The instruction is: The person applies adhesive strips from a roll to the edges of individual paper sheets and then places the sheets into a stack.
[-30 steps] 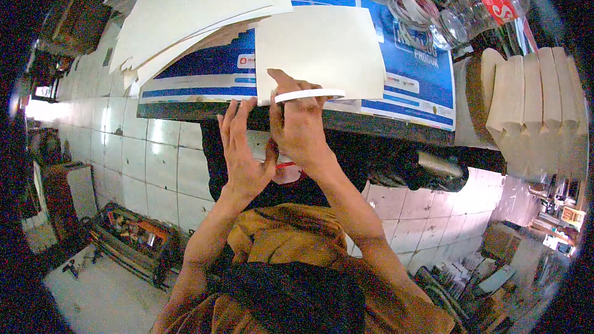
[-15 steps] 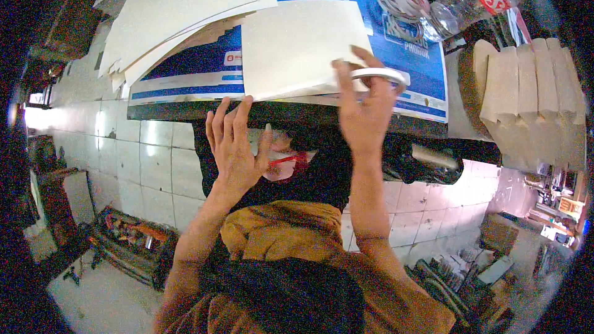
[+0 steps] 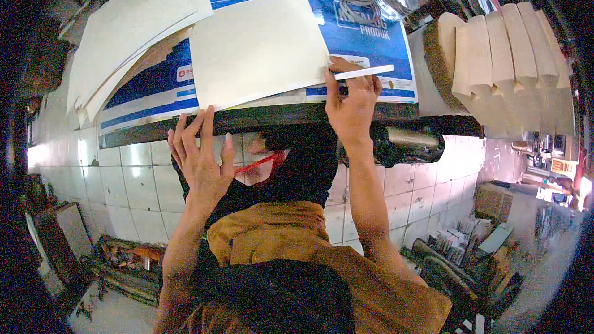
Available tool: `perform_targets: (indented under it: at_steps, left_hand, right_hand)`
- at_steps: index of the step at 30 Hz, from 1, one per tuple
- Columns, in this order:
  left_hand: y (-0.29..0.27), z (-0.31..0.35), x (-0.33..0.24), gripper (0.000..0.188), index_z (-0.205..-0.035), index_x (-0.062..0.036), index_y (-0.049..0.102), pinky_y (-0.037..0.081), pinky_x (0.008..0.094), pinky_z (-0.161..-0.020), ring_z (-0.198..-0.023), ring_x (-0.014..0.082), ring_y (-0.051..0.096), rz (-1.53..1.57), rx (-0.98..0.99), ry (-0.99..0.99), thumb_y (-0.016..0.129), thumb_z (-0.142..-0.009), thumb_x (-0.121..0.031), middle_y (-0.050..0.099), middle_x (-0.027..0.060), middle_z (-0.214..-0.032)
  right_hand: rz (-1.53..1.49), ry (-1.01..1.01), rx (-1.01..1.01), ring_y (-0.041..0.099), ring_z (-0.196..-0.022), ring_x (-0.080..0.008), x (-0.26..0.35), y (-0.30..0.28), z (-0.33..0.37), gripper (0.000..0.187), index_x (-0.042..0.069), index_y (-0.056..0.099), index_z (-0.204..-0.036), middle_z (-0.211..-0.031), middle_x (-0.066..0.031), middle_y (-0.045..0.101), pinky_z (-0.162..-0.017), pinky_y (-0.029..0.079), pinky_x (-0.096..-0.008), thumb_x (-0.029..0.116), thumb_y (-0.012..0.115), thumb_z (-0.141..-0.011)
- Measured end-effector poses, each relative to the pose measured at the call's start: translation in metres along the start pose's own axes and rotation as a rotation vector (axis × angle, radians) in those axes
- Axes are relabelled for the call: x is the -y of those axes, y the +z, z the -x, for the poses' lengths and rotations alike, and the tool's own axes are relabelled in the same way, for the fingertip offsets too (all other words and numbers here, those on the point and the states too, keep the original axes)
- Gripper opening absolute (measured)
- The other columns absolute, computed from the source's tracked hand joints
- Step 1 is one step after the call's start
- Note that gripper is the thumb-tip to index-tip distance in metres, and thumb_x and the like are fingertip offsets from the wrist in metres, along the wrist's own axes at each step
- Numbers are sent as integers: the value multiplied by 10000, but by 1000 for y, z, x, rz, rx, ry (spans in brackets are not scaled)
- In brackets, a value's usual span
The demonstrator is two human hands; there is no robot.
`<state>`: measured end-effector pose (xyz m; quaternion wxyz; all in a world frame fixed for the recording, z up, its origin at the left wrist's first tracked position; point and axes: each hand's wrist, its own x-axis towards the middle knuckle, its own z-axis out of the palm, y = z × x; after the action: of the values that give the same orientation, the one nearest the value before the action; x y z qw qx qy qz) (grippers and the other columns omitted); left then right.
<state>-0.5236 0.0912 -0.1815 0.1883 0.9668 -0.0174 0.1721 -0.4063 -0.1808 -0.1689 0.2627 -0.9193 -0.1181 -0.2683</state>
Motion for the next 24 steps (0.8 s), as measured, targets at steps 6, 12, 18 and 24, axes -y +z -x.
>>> perform_targets:
  at_steps: [6, 12, 18, 24]
  left_hand:
    - [-1, -1, 0, 656, -1550, -130, 462, 170, 581, -1229, -1454, 367, 327, -7, 11, 1, 650, -940, -282, 476, 118, -1475]
    - [-2, 0, 0, 649, -1554, -131, 458, 172, 587, -1227, -1461, 364, 322, 9, 14, 4, 641, -947, -272, 475, 119, -1481]
    - [-8, -4, -5, 593, -1517, -115, 498, 163, 617, -1221, -1470, 395, 298, 11, 22, -13, 637, -972, -303, 433, 147, -1508]
    - [-24, -42, -9, 551, -1495, -85, 497, 186, 602, -1226, -1505, 433, 269, -60, -67, -34, 616, -1001, -298, 383, 202, -1579]
  right_hand:
    - [54, -34, -18, 661, -1047, -305, 0, 1, 0, 189, 103, 732, -1096, -1071, -91, 737, -999, 417, -427, 138, 733, -910]
    - [50, -23, 4, 636, -1067, -324, -2, 3, 0, 222, 136, 734, -1131, -1071, -106, 719, -1007, 402, -460, 179, 718, -914]
    - [86, -12, 25, 632, -1057, -320, 4, 0, -1, 180, 144, 743, -1085, -1066, -93, 722, -986, 403, -459, 202, 718, -917]
    - [25, -57, 60, 667, -1004, -259, 51, 2, 14, 185, 149, 759, -1042, -990, -42, 745, -964, 406, -422, 194, 791, -865]
